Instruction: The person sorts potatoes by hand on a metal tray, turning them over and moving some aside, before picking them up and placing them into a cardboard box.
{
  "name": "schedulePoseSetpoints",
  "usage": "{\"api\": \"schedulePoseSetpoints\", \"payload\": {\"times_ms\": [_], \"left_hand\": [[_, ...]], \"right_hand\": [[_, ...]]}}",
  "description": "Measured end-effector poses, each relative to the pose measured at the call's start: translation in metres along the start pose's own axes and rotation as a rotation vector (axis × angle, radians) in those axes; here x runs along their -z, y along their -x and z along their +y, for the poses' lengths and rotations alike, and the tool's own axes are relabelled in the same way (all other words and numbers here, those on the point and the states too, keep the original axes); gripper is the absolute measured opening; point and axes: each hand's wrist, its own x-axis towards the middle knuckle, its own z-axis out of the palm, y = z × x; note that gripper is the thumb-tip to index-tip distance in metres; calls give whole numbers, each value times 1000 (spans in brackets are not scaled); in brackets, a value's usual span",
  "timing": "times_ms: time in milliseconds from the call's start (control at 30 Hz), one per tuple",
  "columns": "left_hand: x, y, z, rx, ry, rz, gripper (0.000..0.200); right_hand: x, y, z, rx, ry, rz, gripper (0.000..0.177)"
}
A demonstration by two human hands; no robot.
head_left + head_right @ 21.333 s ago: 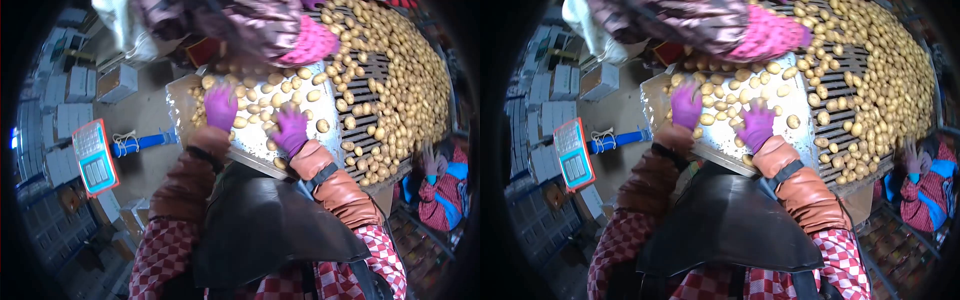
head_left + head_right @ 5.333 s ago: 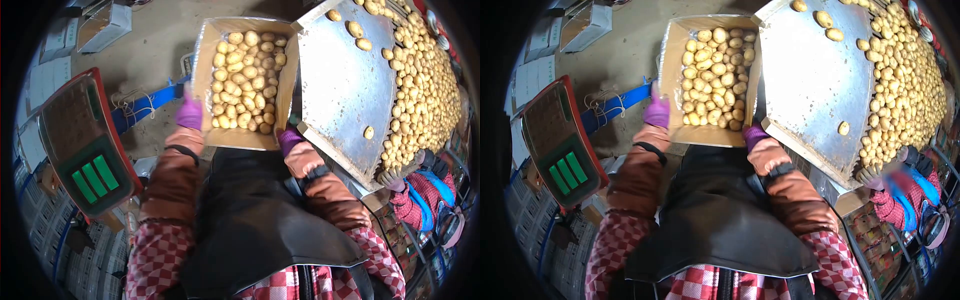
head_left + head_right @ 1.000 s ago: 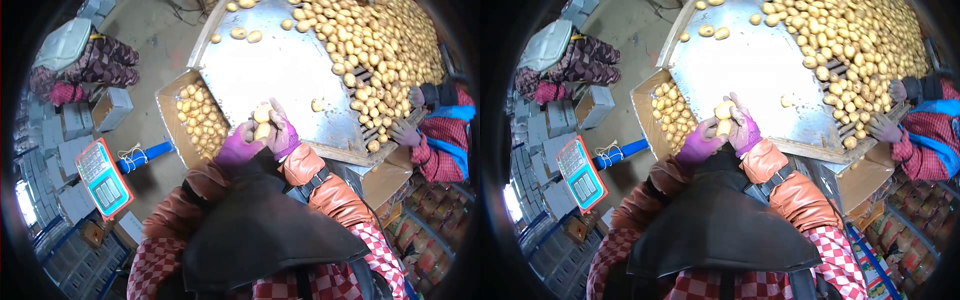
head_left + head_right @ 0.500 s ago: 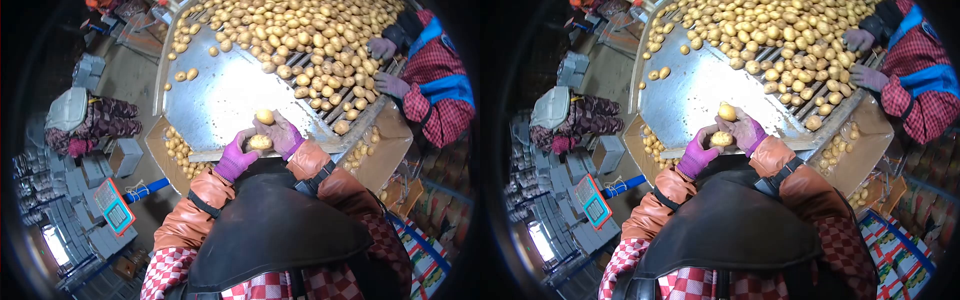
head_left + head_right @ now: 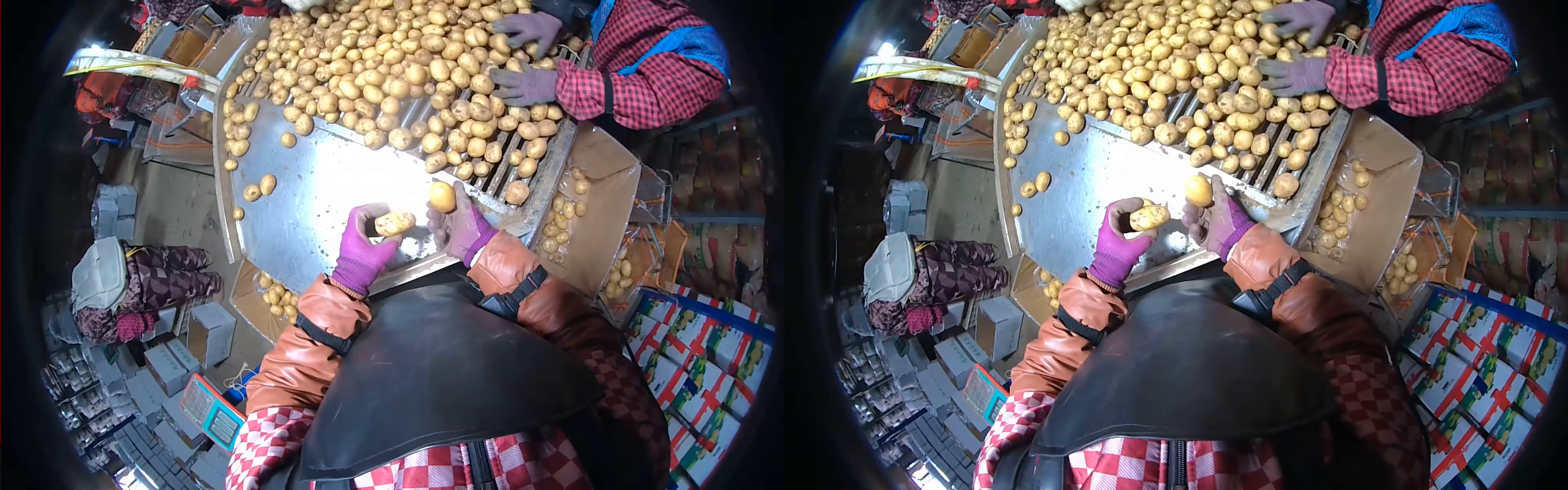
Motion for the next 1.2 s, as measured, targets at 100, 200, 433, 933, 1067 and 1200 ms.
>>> {"api": "schedulePoseSetpoints", "payload": {"times_ms": [100, 200, 433, 933, 1067, 1200], "left_hand": [[15, -7, -8, 8, 5, 6, 56], [27, -8, -18, -81, -107, -53, 54], [32, -33, -71, 37, 252, -146, 58], [-95, -73, -23, 34, 170, -339, 60], [-137, -66, 32, -1, 166, -349, 65], [-192, -61, 76, -99, 262, -329, 83]], "right_hand": [[-1, -9, 4, 12, -50, -127, 56], [6, -15, 3, -58, -170, -181, 49], [80, 144, -87, 829, -318, 121, 38], [390, 367, -184, 1051, 1163, 1969, 44], [331, 197, -102, 1216, 241, 681, 33], [163, 163, -94, 969, 647, -64, 67]]}}
